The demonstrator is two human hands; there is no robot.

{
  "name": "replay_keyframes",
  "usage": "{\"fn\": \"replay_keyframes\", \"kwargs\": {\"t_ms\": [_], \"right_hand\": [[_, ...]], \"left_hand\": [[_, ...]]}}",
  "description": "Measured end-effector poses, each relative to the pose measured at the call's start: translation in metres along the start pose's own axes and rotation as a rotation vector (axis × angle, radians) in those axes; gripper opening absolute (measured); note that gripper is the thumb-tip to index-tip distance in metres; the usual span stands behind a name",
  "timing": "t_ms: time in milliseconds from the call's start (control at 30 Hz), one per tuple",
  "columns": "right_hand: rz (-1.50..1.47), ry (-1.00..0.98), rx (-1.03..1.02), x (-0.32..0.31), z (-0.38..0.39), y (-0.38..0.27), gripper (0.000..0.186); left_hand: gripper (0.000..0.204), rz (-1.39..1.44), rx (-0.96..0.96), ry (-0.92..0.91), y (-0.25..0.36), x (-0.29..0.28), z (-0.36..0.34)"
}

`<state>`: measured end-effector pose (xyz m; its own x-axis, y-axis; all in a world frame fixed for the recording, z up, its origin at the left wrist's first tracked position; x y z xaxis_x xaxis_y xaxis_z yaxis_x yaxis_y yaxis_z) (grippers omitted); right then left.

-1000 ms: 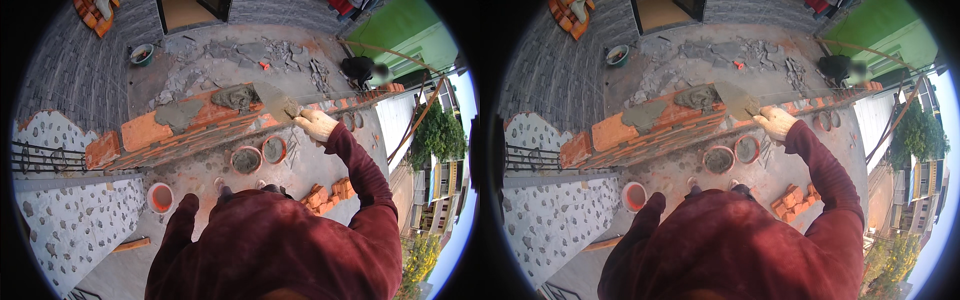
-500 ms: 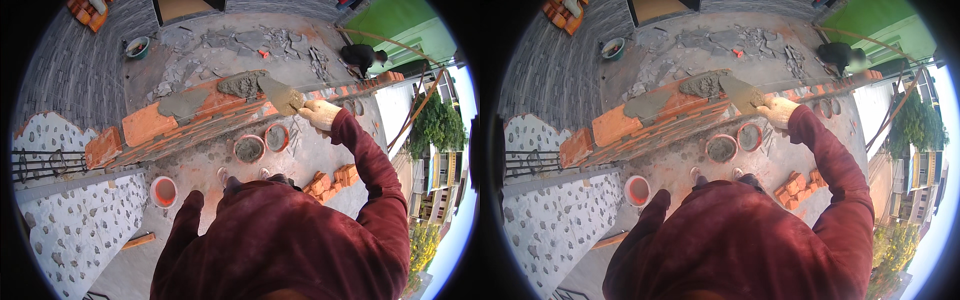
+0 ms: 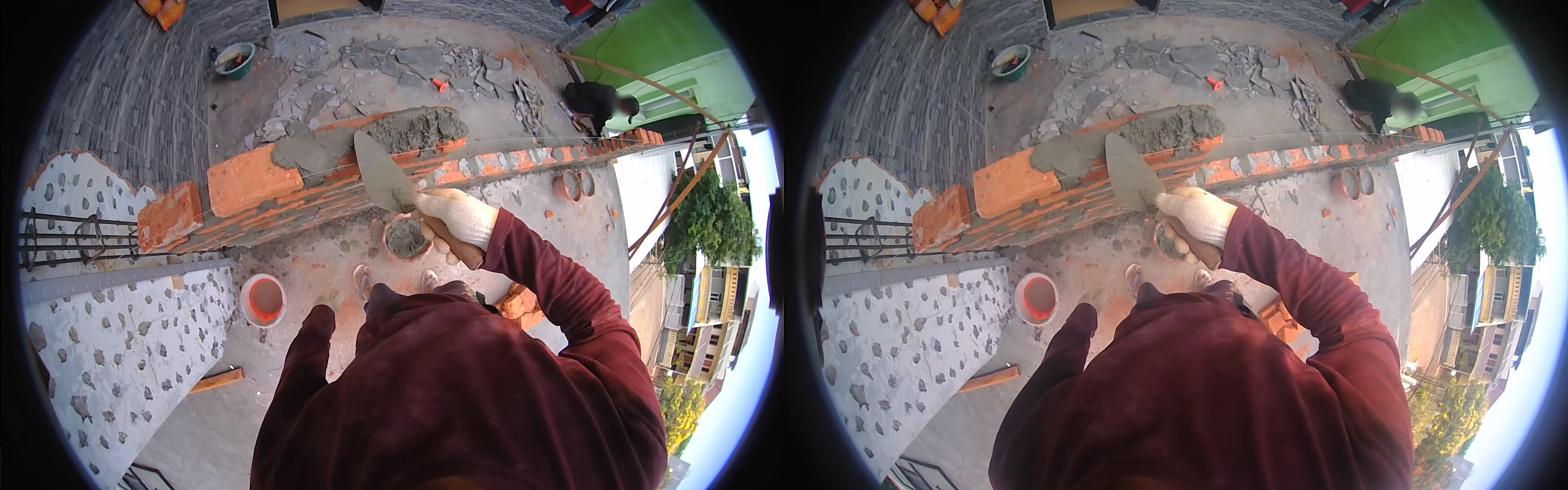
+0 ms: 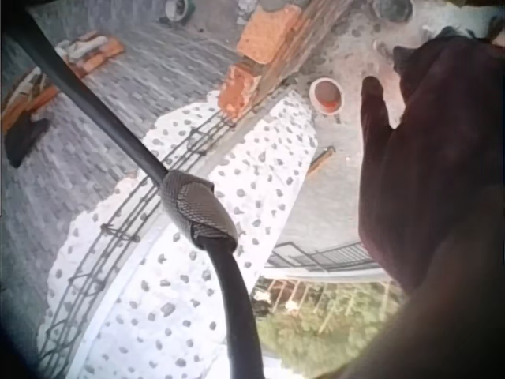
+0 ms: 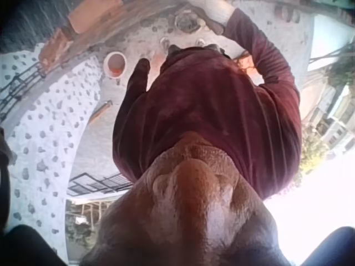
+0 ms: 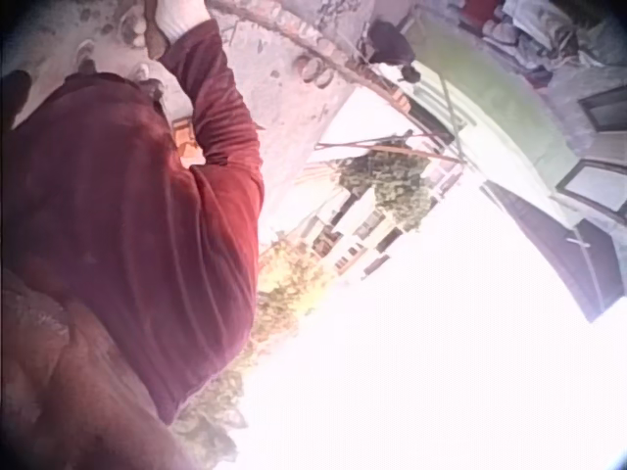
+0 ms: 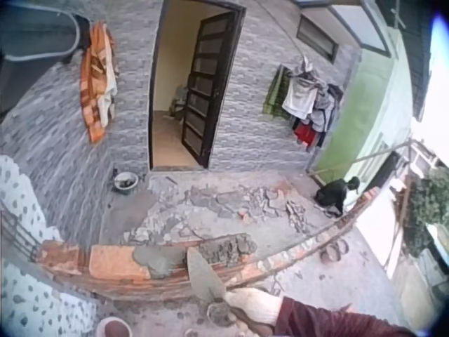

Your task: The person scoops mortar from a bucket with a trowel and spreads it on a partially built brick wall. They place bricks onto the mortar, tap them into position, and scrape off excess mortar. The person repeats this process to extend the wall.

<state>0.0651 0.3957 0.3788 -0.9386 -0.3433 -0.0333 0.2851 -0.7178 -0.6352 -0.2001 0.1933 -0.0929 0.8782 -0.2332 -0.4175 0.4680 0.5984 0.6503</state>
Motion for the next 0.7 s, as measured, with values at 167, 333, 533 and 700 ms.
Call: {"fn": "replay_keyframes", "kwargs": {"t_ms": [167, 333, 533, 700], "right_hand": [[-0.401, 0.083, -0.116, -0.057, 0.018, 0.004, 0.045], [-0.307, 0.103, 0.022, -0.056, -0.016, 0.006, 0.043], [0.473, 0.215, -0.154, -0.051, 0.001, -0.012, 0.045], [0.871, 0.402, -0.086, -0.108, 0.011, -0.037, 0.047]], "left_hand": [[0.057, -0.089, 0.005, 0.005, -0.003, 0.004, 0.019], [0.06, -0.437, -0.009, -0.26, -0.051, 0.016, -0.001], [0.07, -0.233, -0.078, -0.084, 0.01, -0.011, -0.002], [0.058, -0.064, 0.003, -0.101, 0.032, -0.035, -0.003]]}}
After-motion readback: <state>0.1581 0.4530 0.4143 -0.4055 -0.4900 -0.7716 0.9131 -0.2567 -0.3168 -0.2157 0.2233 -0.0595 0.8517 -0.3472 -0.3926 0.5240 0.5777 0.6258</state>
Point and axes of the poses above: each hand's wrist, its own z-axis away from the middle knuckle, its own x-axis out of the palm, y = z × x, the point moved 5 cm from there along -z, towards the middle knuckle, and after that the axes turned 8 degrees about y, right-handed, at the moved point
